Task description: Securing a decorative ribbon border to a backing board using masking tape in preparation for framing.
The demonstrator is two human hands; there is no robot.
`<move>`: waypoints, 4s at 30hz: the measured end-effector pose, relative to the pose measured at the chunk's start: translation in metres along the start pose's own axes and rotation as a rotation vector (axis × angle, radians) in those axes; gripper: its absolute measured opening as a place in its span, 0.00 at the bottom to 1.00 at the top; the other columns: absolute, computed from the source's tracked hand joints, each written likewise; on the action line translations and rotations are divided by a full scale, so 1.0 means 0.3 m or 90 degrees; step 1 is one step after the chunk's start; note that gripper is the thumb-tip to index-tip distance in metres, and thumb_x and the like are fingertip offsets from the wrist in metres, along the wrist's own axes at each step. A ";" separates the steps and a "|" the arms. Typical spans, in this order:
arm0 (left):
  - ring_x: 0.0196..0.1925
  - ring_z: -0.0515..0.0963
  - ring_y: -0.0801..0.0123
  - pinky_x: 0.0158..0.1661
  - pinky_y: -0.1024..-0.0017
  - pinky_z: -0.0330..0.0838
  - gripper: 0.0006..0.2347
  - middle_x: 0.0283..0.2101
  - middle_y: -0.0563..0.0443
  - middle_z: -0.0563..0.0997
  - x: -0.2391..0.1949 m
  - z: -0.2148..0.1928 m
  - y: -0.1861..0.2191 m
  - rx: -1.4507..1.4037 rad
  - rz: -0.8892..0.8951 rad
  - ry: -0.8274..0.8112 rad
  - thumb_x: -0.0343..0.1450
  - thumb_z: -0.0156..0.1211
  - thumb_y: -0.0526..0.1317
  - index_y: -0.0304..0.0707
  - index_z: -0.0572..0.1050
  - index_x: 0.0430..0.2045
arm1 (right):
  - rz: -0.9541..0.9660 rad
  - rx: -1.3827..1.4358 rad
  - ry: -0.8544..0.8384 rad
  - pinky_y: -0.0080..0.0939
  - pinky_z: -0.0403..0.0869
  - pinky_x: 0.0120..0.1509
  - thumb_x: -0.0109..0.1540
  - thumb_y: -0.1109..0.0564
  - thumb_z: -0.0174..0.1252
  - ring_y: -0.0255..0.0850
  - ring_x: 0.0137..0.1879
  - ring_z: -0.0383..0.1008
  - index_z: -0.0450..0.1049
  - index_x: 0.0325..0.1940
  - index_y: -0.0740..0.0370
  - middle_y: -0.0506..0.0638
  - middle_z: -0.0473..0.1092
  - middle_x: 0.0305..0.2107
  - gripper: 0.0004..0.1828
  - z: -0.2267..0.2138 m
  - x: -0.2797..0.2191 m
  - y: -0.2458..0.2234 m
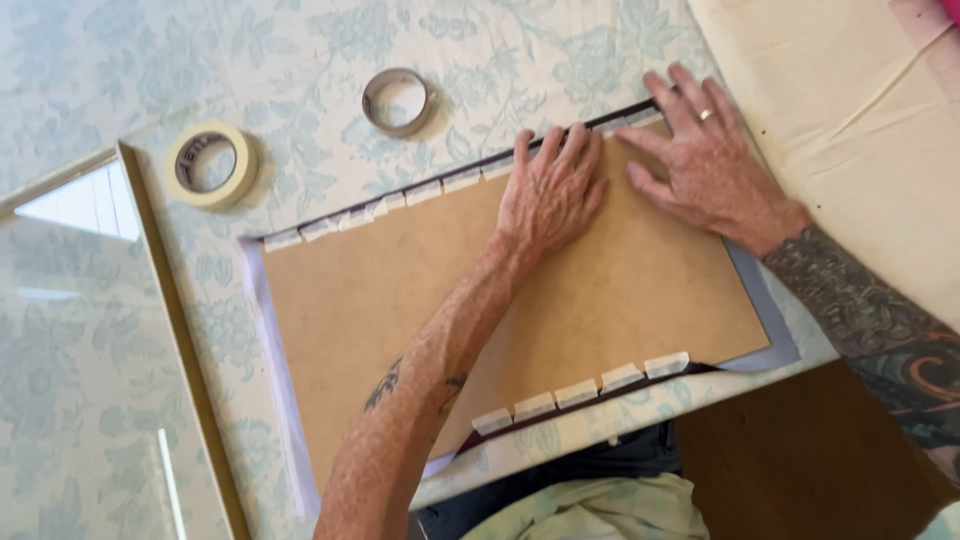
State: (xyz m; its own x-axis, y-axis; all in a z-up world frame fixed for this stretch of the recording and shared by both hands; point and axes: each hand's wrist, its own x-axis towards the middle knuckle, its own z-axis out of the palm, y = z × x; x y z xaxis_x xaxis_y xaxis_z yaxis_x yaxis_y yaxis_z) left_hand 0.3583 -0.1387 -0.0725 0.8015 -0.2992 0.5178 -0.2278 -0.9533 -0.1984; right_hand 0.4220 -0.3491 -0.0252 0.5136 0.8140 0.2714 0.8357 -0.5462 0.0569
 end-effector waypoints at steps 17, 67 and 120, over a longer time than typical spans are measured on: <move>0.52 0.71 0.61 0.52 0.56 0.66 0.27 0.53 0.49 0.72 0.034 -0.010 0.027 -0.036 -0.011 -0.001 0.68 0.53 0.56 0.37 0.71 0.56 | 0.082 0.011 0.056 0.55 0.66 0.64 0.64 0.57 0.59 0.51 0.63 0.63 0.85 0.44 0.47 0.49 0.71 0.56 0.10 -0.014 0.006 0.056; 0.72 0.66 0.53 0.72 0.54 0.53 0.30 0.69 0.40 0.69 -0.758 -0.311 -0.929 -0.053 -0.354 -0.121 0.66 0.47 0.17 0.35 0.64 0.67 | -0.212 0.192 0.037 0.58 0.63 0.57 0.64 0.60 0.60 0.52 0.61 0.66 0.79 0.63 0.43 0.53 0.71 0.55 0.24 0.139 0.647 -0.772; 0.48 0.78 0.51 0.52 0.60 0.72 0.15 0.46 0.41 0.77 -0.615 -0.817 0.032 -0.589 -0.288 0.081 0.76 0.59 0.34 0.26 0.68 0.56 | -0.083 0.522 0.151 0.37 0.81 0.59 0.63 0.65 0.64 0.42 0.50 0.79 0.75 0.59 0.67 0.57 0.73 0.52 0.19 -0.429 -0.044 -0.761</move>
State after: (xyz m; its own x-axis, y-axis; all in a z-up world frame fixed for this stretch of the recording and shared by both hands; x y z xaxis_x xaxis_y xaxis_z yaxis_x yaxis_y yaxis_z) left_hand 0.0726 -0.1027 0.0339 0.8661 0.1439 0.4786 -0.2980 -0.6201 0.7257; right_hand 0.1994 -0.2606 0.0820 0.4255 0.7479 0.5096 0.8088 -0.0616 -0.5849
